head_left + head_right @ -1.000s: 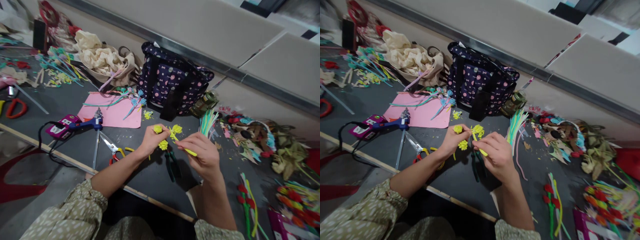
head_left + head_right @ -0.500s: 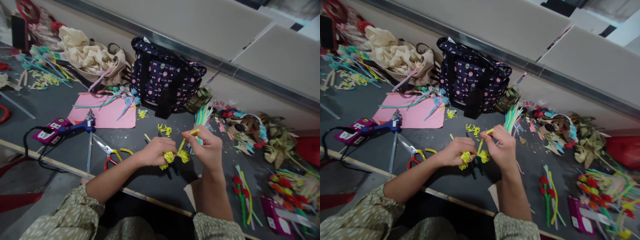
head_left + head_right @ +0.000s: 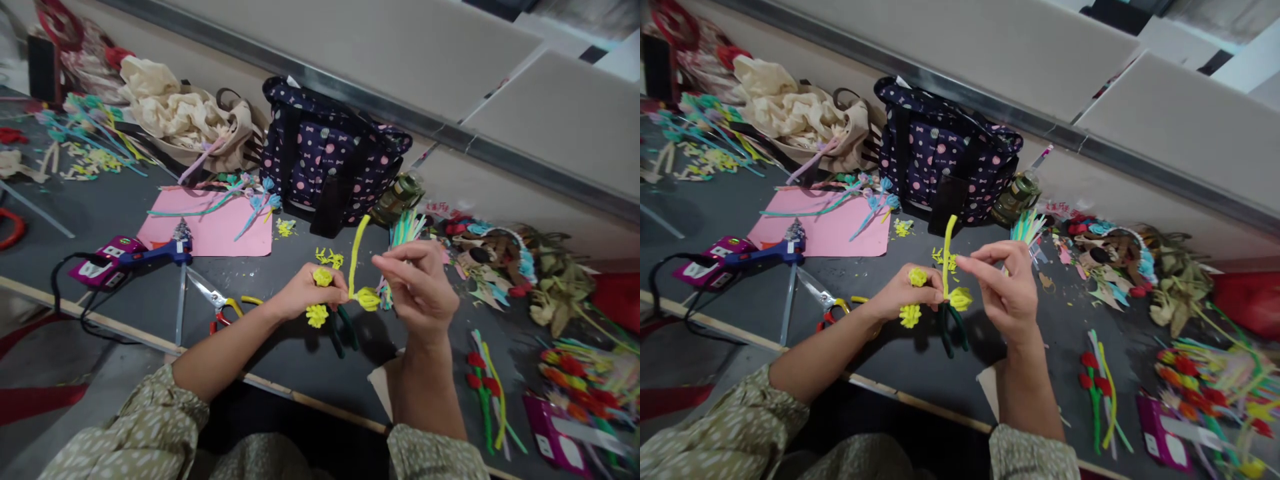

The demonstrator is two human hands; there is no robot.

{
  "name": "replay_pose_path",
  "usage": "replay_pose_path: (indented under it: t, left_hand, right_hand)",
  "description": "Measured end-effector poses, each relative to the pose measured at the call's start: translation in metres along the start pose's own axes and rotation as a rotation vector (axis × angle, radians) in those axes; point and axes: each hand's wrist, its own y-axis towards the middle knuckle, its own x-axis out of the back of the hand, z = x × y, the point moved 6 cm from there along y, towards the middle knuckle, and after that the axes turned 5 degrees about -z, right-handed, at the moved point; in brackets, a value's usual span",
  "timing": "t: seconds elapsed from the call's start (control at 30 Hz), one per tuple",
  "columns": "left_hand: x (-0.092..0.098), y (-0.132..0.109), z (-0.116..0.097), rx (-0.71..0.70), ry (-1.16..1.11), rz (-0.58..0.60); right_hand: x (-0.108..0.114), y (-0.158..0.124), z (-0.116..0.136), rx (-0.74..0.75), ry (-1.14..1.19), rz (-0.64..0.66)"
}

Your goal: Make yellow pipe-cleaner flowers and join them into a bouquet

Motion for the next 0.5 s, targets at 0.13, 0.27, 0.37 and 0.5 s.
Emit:
replay_pose_path:
  t: [0.13,0.27,0.37,0.5]
  left_hand:
    - [-0.001,0.000,0.006,0.082,-0.074,0.043]
    - [-0.003,-0.001,0.005,0.083,-0.118,0.069]
    - [-0.001,-0.001,-0.001,0.001,-0.121,0.050]
    - [0.006,-0.001,-0.010,-0.163,-0.042,-0.033]
  right_hand:
    - [-0.011,-0.003,0.000,0.091,-0.084,0.149]
    - [-0.017,-0.005,-0.008,0.133,-0.157,0.174]
    - [-0.018,-0.005,-0.013,0.150,-0.198,0.144]
    - [-0.020,-0.004,-0.015,0.148,-0.192,0.143]
